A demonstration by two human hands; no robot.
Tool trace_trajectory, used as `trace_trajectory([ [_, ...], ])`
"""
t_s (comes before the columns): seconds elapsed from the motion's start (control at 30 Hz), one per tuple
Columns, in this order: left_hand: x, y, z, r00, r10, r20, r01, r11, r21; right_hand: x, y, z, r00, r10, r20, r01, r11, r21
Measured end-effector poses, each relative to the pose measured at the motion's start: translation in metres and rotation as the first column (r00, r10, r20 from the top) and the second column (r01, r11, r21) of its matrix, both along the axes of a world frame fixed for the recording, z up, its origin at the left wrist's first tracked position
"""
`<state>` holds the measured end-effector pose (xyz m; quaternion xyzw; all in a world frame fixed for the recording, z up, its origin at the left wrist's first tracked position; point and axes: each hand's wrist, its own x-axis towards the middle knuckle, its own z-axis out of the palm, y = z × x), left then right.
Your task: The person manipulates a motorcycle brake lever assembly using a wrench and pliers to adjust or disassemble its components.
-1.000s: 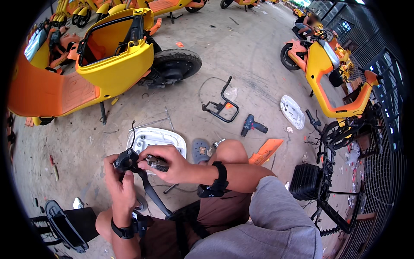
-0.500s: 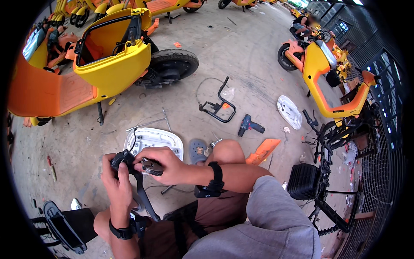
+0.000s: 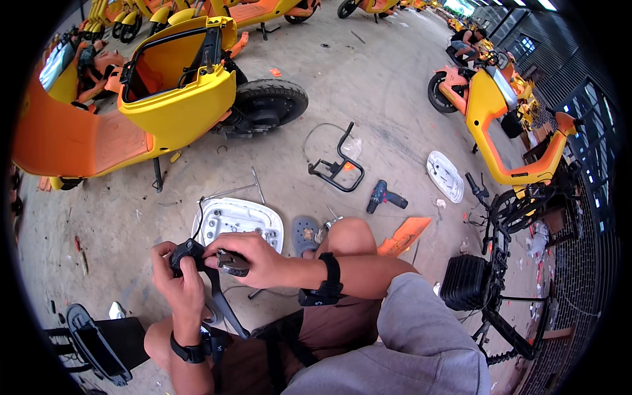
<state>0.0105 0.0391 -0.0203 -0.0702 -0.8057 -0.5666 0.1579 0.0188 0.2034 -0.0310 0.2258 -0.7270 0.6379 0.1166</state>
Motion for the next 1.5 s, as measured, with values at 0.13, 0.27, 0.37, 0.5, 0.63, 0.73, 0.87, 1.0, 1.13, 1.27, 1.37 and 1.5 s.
trace_trajectory([
  [0.13,-0.002,-0.003,-0.010,0.997,0.041,-0.067,-0.042,0.999,-0.001,0.002,0.001,0.010,1.000,-0.002,0.021,0.002,1.000,0.000],
  [0.27,0.000,-0.005,-0.001,0.985,0.049,-0.163,-0.065,0.993,-0.096,0.000,-0.002,0.009,0.998,-0.010,0.055,0.010,1.000,-0.004],
  [0.37,-0.005,-0.004,0.005,0.994,0.016,-0.110,-0.025,0.996,-0.085,-0.002,0.001,0.009,0.999,-0.012,0.044,0.012,1.000,0.011],
  [0.5,-0.007,0.001,0.002,0.987,0.008,-0.160,-0.017,0.998,-0.056,-0.001,-0.001,0.005,0.981,0.006,0.196,0.002,0.999,-0.037],
  [0.63,-0.007,-0.004,-0.003,0.953,-0.003,-0.303,-0.019,0.997,-0.070,0.003,-0.006,0.011,0.943,0.014,0.332,0.008,0.998,-0.064],
  [0.73,-0.010,-0.008,-0.007,0.934,-0.043,-0.355,-0.002,0.992,-0.125,0.002,-0.004,0.010,0.948,0.021,0.316,-0.002,0.998,-0.061],
  [0.87,-0.010,-0.009,-0.008,0.952,-0.007,-0.307,0.011,1.000,0.009,0.002,0.001,0.019,0.820,0.067,0.568,-0.004,0.994,-0.112],
  [1.0,-0.012,-0.009,-0.005,0.940,0.005,-0.341,0.010,0.999,0.041,-0.017,0.011,0.010,0.576,0.026,0.817,0.279,0.933,-0.227],
  [1.13,-0.014,-0.013,-0.001,0.948,0.005,-0.319,-0.004,1.000,0.006,-0.038,0.027,-0.008,0.337,0.460,0.822,0.342,0.753,-0.562],
  [1.27,-0.017,-0.016,-0.001,0.933,0.019,-0.360,-0.024,1.000,-0.008,-0.022,-0.001,0.012,0.386,0.239,0.891,0.492,0.764,-0.418],
  [1.37,-0.016,-0.023,0.004,0.932,0.029,-0.362,-0.039,0.999,-0.021,-0.011,0.000,-0.023,0.195,0.192,0.962,0.390,0.885,-0.256],
  [1.5,-0.017,-0.029,0.006,0.929,0.080,-0.360,-0.091,0.996,-0.014,-0.004,0.006,-0.014,0.312,0.386,0.868,0.247,0.850,-0.466],
])
